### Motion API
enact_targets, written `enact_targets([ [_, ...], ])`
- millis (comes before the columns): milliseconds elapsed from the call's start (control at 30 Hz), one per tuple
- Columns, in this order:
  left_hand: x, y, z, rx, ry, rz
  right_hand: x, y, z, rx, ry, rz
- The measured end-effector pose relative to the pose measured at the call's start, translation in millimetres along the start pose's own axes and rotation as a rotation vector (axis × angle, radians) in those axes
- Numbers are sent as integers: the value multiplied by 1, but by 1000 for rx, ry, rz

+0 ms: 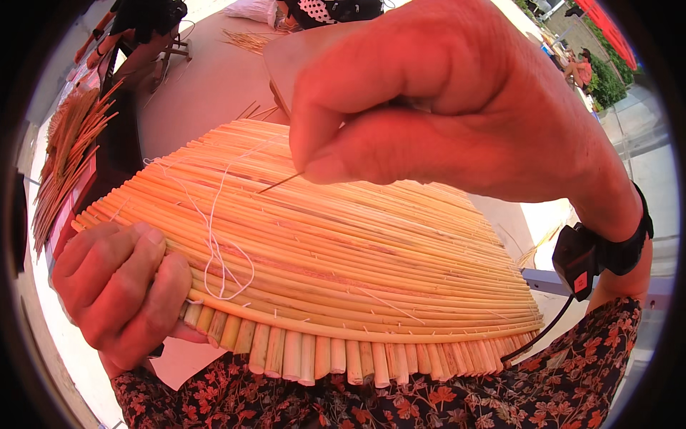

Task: The person sits on the ground and weaves a bamboo mat by hand. They hold a partially completed mat and use a needle with white thread to stitch the bamboo strips together, securing the edges and structure.

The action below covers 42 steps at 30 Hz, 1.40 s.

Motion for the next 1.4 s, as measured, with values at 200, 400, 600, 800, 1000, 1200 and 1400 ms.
enact_targets([
  [200,6,8,-22,-8,5,189,-31,5,35,95,299,80],
  [400,5,18,-28,43,-41,276,-40,0,47,114,148,324],
  [600,6,22,-30,-12,-44,197,-51,-8,34,-23,254,297],
  [800,8,23,-35,-48,-21,72,-71,-15,34,-16,44,388],
  [1000,3,22,-31,17,-39,187,-6,-22,-68,-221,-511,-67],
  [1200,1,18,-29,23,-17,201,-9,-7,12,85,-319,-68],
  [1400,5,25,-31,2,-53,276,-32,-13,41,51,140,122],
])
Point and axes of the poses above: each hand's wrist, its own y-axis towards the middle knuckle, its own x-axis out of the back of the hand, z = x × y, the point moved 10 cm from there along y, towards the middle knuckle, and after that the axes turned 12 degrees about -y, right-handed, at the moved point
